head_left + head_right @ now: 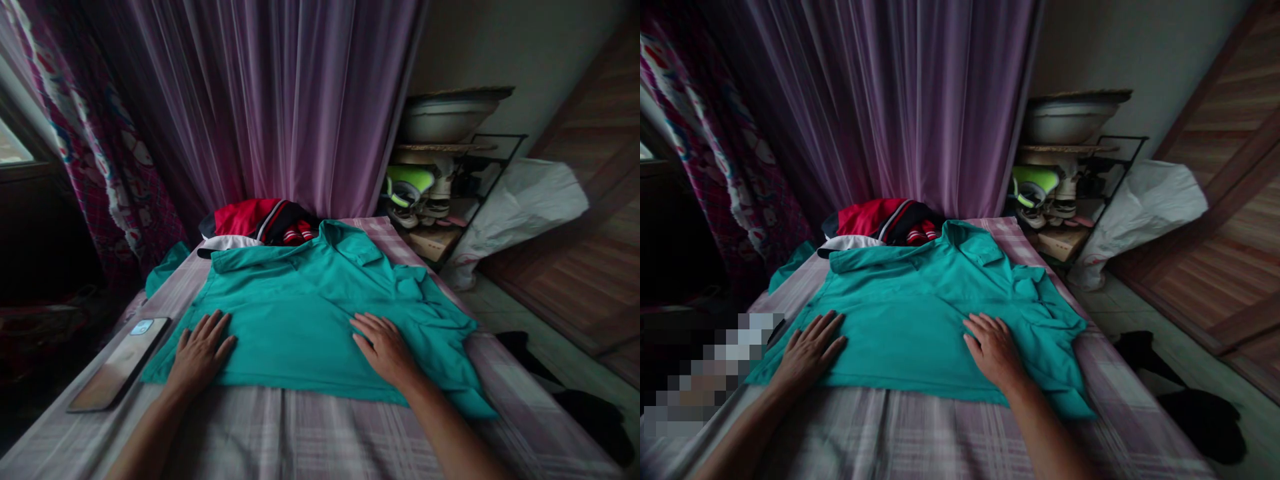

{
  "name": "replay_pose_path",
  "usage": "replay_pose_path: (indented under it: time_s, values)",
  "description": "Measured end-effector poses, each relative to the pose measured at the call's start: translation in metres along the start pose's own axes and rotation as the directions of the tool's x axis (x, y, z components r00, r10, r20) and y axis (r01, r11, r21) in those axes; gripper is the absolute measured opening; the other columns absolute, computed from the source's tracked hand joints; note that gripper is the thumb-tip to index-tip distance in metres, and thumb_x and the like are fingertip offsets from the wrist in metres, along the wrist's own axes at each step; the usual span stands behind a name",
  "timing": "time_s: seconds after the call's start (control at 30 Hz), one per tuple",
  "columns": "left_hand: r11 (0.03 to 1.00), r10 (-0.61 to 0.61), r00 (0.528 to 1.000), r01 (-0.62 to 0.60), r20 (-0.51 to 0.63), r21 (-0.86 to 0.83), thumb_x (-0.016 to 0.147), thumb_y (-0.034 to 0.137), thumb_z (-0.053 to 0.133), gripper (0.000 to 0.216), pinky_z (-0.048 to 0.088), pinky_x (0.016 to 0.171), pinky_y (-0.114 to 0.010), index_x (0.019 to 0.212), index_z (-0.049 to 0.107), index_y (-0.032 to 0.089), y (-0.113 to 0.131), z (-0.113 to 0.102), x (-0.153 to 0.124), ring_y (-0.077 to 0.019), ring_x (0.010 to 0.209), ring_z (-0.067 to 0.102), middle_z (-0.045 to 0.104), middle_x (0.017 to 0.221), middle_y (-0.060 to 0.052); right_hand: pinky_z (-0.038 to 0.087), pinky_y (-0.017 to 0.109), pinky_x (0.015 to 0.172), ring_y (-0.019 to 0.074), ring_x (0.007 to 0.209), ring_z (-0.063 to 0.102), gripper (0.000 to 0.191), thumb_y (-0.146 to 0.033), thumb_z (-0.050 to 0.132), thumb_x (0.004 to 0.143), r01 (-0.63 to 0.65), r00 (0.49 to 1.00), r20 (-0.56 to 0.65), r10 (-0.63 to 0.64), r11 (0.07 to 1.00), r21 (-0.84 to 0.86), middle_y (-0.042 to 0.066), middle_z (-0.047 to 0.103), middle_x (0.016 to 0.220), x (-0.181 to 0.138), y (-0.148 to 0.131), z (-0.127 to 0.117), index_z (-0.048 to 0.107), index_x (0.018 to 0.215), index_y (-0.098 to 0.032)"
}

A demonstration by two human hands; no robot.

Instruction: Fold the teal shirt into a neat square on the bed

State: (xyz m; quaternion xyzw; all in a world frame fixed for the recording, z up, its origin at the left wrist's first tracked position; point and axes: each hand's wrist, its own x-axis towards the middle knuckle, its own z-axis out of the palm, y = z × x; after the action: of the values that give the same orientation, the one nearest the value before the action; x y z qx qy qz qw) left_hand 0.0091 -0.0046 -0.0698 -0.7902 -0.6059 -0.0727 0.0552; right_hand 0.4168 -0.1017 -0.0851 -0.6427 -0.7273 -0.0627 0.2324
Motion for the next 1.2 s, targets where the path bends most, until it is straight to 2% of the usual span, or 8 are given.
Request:
replay_pose_path:
  time_s: [0.3,0.7,1.2]
  values:
    - [0.999,0.034,0.999,-0.034,-0.035,-0.002,0.097,0.045,0.036,0.055,0.030,0.115,-0.059,0.148,0.046,0.026,-0.009,0.008,-0.002,-0.0316,0.147,0.032,0.040,0.157,-0.006,0.043,0.049,0.105,0.0248,0.122,0.060,0.033,-0.031,0.048,0.097,0.004,1.000,-0.026,-0.004,1.000,0.005,0.006,0.068,0.129,-0.002,-0.001,-0.001,0.068,0.123,-0.028]
    - [0.999,0.016,0.999,-0.018,-0.037,-0.046,0.096,0.046,0.041,0.053,0.027,0.117,-0.057,0.146,0.048,0.029,0.000,0.000,-0.005,-0.0304,0.146,0.034,0.042,0.156,-0.006,0.045,0.050,0.102,0.0266,0.121,0.061,0.037,-0.038,0.042,0.099,0.049,0.999,-0.006,-0.049,0.998,-0.031,0.007,0.068,0.129,-0.005,0.007,0.001,0.067,0.124,-0.026]
    - [0.997,0.004,1.000,-0.005,-0.011,-0.075,0.097,0.047,0.042,0.052,0.025,0.118,-0.056,0.145,0.050,0.028,0.005,-0.007,-0.006,-0.0293,0.146,0.034,0.043,0.156,-0.005,0.044,0.049,0.102,0.0265,0.121,0.061,0.038,-0.039,0.042,0.098,0.040,0.999,-0.011,-0.040,0.999,-0.026,0.006,0.068,0.129,-0.006,0.009,0.003,0.068,0.124,-0.028]
